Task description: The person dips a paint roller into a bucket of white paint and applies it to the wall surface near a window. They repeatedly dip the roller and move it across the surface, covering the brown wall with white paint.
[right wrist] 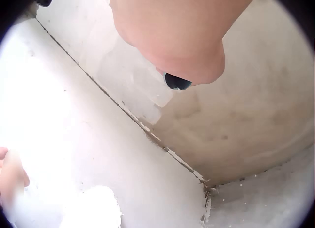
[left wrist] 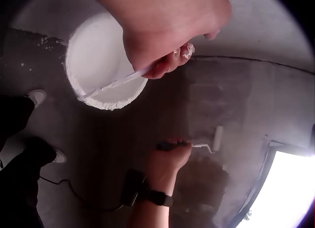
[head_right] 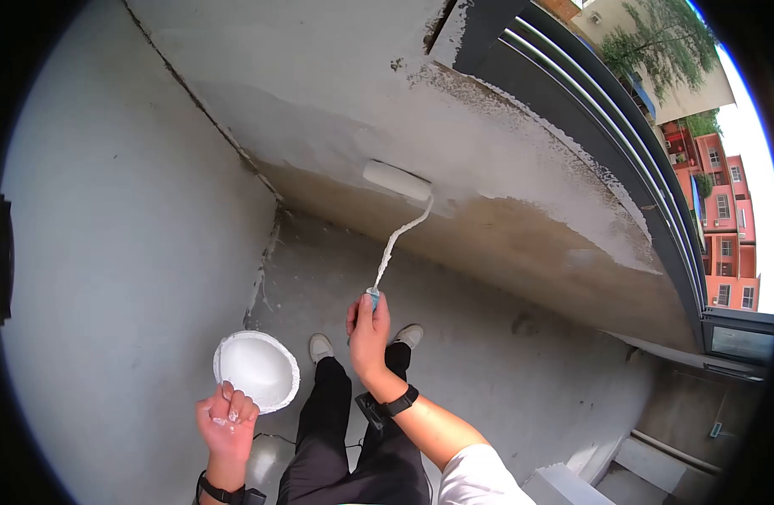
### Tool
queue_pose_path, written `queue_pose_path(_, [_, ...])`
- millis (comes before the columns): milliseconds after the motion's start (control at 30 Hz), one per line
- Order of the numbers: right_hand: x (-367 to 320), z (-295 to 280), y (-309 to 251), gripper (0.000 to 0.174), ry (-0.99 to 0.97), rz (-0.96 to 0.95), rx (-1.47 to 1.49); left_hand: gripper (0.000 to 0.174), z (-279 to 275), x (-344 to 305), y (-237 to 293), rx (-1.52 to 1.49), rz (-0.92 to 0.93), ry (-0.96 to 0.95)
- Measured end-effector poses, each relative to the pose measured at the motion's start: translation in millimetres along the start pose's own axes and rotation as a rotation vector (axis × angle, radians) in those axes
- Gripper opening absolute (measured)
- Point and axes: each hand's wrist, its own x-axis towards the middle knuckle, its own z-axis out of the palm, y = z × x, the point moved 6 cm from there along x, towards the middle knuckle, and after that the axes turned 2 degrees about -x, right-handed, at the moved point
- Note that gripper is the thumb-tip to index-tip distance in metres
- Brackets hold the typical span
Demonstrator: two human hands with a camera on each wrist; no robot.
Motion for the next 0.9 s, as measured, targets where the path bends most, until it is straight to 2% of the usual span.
queue_pose_path(100, [-2,5,-1,0.025,0.04,0.017,0.102,0.026,-14,1,-1,0.01,-0.003,0.04])
queue_pose_path(200, [-1,13,10,0.025,0.043,0.114,0.228,0.026,-23,3,0,0.002,-0.011,0.066])
queue_pose_path(567, [8,-2,39,0.028,0.068,0.199,0.195,0.023,-30,2,0,0.017,-0.041,0.088])
queue_pose_path(900, [-14,3,-6,0.027,0.043,0.296,0.232,0.022,-31,5,-3,-0.002,-0.074,0.076])
